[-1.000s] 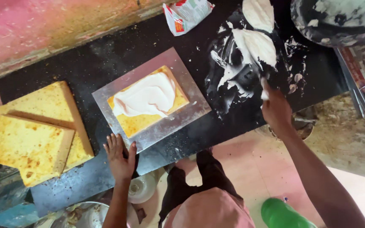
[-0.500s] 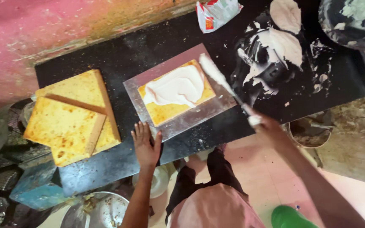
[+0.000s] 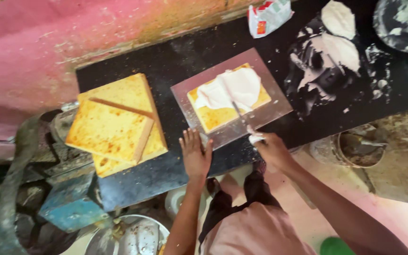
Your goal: The person applies and smooths white frosting over a rectangular sponge cake using a long flat spatula, while another person stirs a bucket of chocolate liquid nearby.
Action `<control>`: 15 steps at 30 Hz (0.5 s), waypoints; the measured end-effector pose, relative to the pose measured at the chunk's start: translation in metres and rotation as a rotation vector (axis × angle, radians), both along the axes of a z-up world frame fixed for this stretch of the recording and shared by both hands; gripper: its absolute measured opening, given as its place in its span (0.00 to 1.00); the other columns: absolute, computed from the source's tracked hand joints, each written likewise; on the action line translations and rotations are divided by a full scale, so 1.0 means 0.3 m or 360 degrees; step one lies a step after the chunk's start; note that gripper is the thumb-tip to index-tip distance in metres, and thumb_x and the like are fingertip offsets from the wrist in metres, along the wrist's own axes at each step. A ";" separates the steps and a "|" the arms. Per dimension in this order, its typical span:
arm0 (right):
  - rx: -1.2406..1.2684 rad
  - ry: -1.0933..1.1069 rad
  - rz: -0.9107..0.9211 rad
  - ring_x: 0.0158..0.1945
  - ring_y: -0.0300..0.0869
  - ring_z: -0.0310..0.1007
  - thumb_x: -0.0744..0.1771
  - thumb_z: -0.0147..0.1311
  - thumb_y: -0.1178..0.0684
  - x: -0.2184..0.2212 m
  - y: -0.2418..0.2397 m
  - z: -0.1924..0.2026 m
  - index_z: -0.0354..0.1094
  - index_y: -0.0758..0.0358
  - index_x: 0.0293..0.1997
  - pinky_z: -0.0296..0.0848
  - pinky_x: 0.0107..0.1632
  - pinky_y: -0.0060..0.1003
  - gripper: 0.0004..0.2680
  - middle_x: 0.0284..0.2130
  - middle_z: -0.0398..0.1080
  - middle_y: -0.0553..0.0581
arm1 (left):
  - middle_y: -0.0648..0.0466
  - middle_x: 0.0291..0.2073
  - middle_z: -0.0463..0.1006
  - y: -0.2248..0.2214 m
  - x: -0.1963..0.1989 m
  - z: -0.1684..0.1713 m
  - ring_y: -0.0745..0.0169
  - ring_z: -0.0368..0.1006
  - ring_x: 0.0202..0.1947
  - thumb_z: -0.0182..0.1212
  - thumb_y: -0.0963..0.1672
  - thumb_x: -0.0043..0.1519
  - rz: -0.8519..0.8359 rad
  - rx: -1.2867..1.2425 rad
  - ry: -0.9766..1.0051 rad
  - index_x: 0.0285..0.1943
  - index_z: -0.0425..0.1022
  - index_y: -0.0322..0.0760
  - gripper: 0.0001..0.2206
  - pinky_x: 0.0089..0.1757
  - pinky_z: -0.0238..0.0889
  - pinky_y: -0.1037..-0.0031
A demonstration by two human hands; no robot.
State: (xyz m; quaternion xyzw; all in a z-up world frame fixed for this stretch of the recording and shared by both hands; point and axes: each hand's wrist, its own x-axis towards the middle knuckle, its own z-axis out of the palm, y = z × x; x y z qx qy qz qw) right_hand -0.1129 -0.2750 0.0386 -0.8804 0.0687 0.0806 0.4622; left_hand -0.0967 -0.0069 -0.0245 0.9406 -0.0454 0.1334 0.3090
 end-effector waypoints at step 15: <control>-0.0067 -0.0236 0.0200 0.37 0.47 0.83 0.69 0.56 0.54 -0.152 0.081 -0.018 0.75 0.52 0.52 0.79 0.40 0.46 0.07 0.39 0.79 0.56 | 0.32 0.70 0.63 0.006 -0.002 0.012 0.36 0.51 0.75 0.53 0.53 0.69 -0.0026 -0.0004 0.0036 0.71 0.63 0.21 0.32 0.70 0.38 0.51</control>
